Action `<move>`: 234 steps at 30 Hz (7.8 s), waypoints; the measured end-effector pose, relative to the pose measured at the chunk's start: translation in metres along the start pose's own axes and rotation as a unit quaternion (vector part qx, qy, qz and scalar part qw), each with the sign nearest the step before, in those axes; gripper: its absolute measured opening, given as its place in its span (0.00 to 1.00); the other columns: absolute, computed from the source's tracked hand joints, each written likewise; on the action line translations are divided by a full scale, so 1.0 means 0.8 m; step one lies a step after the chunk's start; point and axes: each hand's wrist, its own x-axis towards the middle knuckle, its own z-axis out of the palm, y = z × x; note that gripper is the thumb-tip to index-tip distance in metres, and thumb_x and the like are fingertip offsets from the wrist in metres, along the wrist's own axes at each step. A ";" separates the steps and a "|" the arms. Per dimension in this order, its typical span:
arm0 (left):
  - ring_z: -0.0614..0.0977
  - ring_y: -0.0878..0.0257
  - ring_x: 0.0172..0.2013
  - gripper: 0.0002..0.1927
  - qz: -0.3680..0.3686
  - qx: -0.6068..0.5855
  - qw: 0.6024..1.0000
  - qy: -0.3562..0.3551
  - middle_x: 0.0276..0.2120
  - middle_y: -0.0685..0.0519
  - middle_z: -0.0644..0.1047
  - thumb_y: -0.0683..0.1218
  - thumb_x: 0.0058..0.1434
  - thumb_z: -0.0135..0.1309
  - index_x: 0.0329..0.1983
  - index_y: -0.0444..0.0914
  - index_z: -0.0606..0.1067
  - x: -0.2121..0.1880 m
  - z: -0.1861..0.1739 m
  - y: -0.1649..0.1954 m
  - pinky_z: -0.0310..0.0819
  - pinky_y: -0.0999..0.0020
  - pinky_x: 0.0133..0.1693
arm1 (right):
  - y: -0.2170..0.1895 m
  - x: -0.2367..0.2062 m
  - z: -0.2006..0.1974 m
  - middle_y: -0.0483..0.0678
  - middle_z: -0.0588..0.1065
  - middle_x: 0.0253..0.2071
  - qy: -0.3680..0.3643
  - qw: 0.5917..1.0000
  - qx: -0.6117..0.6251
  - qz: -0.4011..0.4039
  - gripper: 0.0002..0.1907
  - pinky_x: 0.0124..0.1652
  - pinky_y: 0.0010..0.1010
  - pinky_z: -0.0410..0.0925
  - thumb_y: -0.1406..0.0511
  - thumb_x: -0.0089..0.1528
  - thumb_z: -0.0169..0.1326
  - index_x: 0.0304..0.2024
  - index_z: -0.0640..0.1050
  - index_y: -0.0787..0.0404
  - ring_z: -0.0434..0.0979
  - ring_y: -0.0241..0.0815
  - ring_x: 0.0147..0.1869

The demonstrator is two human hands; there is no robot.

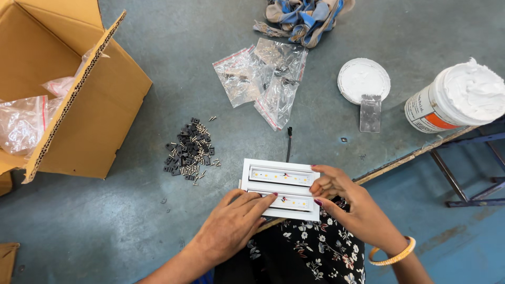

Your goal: The person assembles a white LED light fixture by inserting small components into slots. They then wipe the fixture with a cloth, pack small hardware into plastic bags, and sort screws and anchors on the table.

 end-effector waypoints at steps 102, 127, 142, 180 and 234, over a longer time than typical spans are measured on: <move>0.67 0.46 0.61 0.41 0.107 -0.250 0.956 0.113 0.57 0.37 0.60 0.37 0.46 0.68 0.63 0.40 0.65 0.133 -0.015 0.196 0.65 0.55 0.62 | 0.125 -0.063 0.041 0.56 0.74 0.55 0.168 0.826 0.519 -0.143 0.37 0.54 0.51 0.69 0.57 0.55 0.54 0.67 0.66 0.58 0.76 0.56 0.57; 0.78 0.69 0.45 0.23 -0.060 -0.521 0.851 0.038 0.41 0.56 0.78 0.37 0.50 0.66 0.49 0.39 0.72 0.017 -0.070 0.106 0.75 0.70 0.51 | 0.154 -0.045 0.115 0.52 0.75 0.55 0.121 0.924 0.361 -0.008 0.36 0.57 0.46 0.70 0.71 0.51 0.64 0.62 0.69 0.60 0.77 0.48 0.58; 0.73 0.59 0.64 0.36 -0.156 -0.364 0.917 0.036 0.61 0.55 0.71 0.40 0.44 0.67 0.59 0.45 0.71 -0.023 -0.117 0.106 0.62 0.62 0.66 | -0.008 -0.048 0.145 0.56 0.80 0.52 0.150 0.910 0.343 -0.178 0.26 0.54 0.35 0.73 0.76 0.57 0.63 0.59 0.76 0.75 0.80 0.43 0.54; 0.73 0.49 0.57 0.28 -0.414 0.322 0.816 0.243 0.50 0.53 0.77 0.44 0.39 0.69 0.48 0.48 0.77 -0.332 -0.173 -0.028 0.68 0.59 0.60 | -0.011 -0.048 0.079 0.57 0.80 0.43 0.071 0.929 0.349 -0.104 0.12 0.48 0.39 0.74 0.64 0.65 0.52 0.38 0.80 0.68 0.79 0.45 0.46; 0.76 0.75 0.22 0.09 -0.341 -0.307 0.844 0.277 0.19 0.60 0.76 0.40 0.62 0.54 0.42 0.39 0.83 -0.065 0.082 0.035 0.71 0.78 0.25 | -0.041 -0.158 0.031 0.63 0.64 0.57 0.309 0.885 -0.336 -0.087 0.58 0.60 0.47 0.59 0.56 0.34 0.72 0.62 0.62 0.68 0.62 0.62 0.62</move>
